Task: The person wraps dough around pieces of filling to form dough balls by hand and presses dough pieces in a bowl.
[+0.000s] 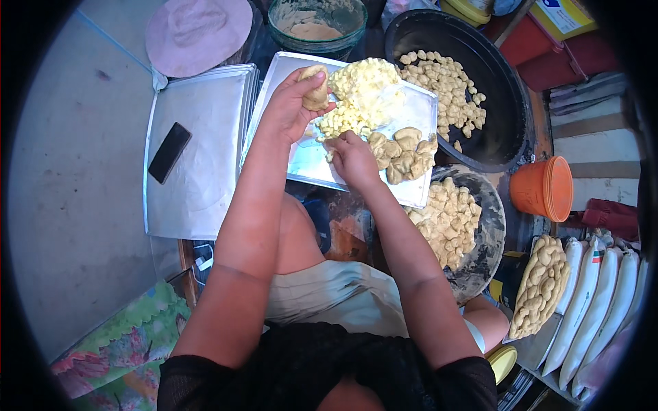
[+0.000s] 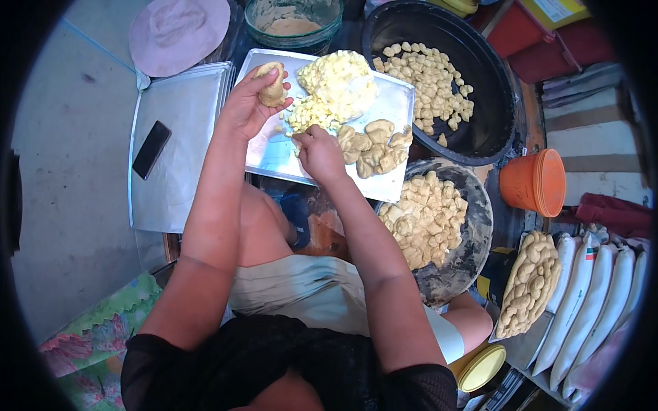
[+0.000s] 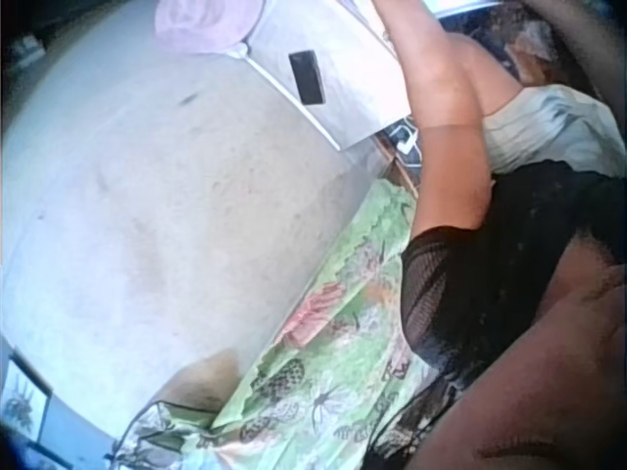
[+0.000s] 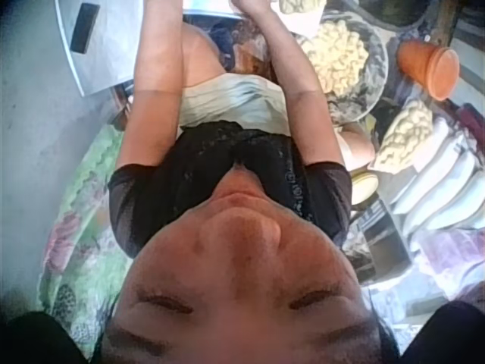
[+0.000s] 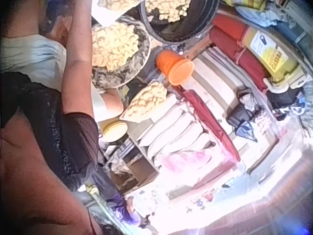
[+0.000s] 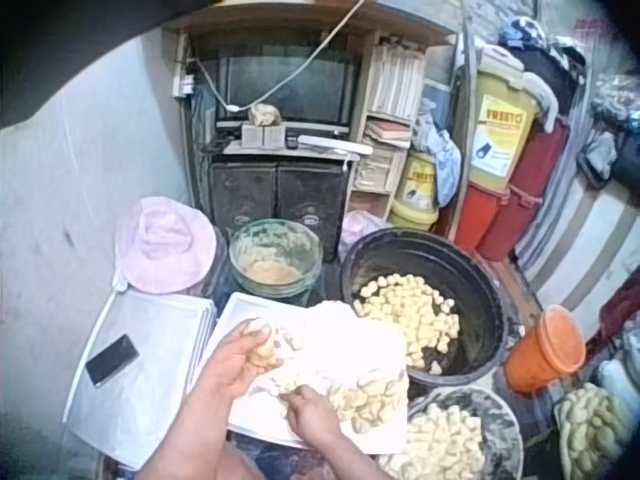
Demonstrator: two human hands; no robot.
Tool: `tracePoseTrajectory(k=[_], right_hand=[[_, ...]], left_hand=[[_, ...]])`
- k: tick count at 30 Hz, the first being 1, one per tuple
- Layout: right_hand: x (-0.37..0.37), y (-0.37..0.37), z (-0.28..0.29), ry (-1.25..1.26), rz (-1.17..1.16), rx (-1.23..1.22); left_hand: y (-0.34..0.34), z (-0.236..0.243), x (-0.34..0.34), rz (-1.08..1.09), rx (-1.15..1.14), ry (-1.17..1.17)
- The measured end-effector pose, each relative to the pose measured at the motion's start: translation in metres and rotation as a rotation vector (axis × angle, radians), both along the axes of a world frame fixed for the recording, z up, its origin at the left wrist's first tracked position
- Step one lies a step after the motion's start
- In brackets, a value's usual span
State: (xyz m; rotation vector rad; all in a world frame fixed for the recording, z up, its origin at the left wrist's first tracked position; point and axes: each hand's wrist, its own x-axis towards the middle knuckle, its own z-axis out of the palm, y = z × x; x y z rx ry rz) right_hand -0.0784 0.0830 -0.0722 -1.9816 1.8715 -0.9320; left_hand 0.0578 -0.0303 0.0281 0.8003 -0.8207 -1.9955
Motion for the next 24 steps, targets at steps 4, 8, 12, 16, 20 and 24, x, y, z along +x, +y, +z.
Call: tracePoseTrajectory(k=[4,8,12,16,20,24], right_hand=[[0.004,0.006,0.002,0.063,0.081,-0.047],[0.015,-0.019,0.012,-0.041,0.034,-0.061],[0.041,-0.054,0.001,0.367,-0.013,-0.097],[0.042,-0.057,0.002,0.279,-0.025,-0.144],[0.018,-0.049,0.049,-0.85,-0.245,-0.098],[0.016,-0.031,0.14,-1.067,-0.156,-0.511]], left_hand=[[-0.004,-0.003,0.005,0.031,-0.017,0.046],[-0.005,0.001,0.006,0.13,-0.038,0.012],[-0.006,0.008,0.004,0.161,-0.027,0.005],[-0.002,0.009,0.002,0.076,-0.016,0.031],[-0.001,0.002,0.005,-0.084,-0.08,0.096],[0.015,0.021,-0.005,-0.092,-0.094,0.101]])
